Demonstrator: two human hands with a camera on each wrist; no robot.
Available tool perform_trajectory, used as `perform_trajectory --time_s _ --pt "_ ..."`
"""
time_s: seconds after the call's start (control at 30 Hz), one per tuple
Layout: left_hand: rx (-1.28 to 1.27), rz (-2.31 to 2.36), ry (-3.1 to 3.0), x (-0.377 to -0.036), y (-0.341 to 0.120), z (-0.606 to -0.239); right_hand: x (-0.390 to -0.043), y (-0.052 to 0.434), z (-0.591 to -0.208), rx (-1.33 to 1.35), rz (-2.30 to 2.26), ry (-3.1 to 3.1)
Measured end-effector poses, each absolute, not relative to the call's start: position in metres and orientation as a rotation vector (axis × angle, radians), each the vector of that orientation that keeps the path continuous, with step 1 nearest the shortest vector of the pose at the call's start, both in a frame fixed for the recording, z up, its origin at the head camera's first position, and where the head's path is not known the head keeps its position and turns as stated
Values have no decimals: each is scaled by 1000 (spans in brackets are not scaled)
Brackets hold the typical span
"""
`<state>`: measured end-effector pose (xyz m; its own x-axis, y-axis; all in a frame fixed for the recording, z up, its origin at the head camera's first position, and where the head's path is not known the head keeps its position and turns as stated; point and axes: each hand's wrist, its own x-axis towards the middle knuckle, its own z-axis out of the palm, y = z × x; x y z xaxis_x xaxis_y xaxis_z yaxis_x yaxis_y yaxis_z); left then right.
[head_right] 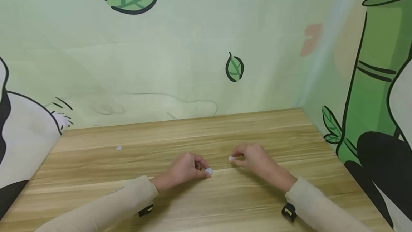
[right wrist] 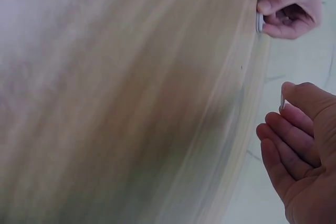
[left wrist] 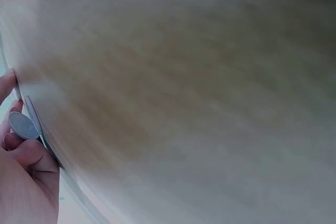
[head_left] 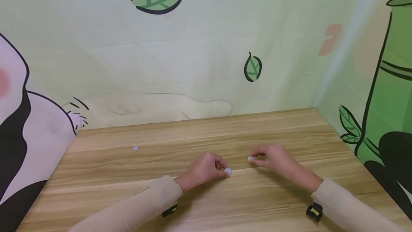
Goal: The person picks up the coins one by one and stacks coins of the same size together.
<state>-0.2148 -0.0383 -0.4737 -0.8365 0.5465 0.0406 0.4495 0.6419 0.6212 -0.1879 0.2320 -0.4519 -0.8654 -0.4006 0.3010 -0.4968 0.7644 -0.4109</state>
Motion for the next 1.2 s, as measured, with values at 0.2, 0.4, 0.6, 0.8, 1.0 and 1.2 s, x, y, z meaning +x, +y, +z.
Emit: perform_trajectory --time_s 0.2,0.4,0.6,0.8,1.0,1.2 --pt "829 955 2702 -215 -38 -474 -183 224 -459 792 627 -2812" --pt "820 943 2702 -214 -38 -472 -180 215 -465 873 548 -2771" --pt "812 952 2694 -214 -38 -473 -181 210 -465 896 587 -2800" --pt "820 933 2696 -214 -38 -473 -186 220 -461 985 708 -2907" --pt "811 924 2694 -213 -37 -471 -189 226 -462 1128 767 -2863" --pt "797 935 2679 -213 -38 -469 -191 224 -465 1092 767 -2855"
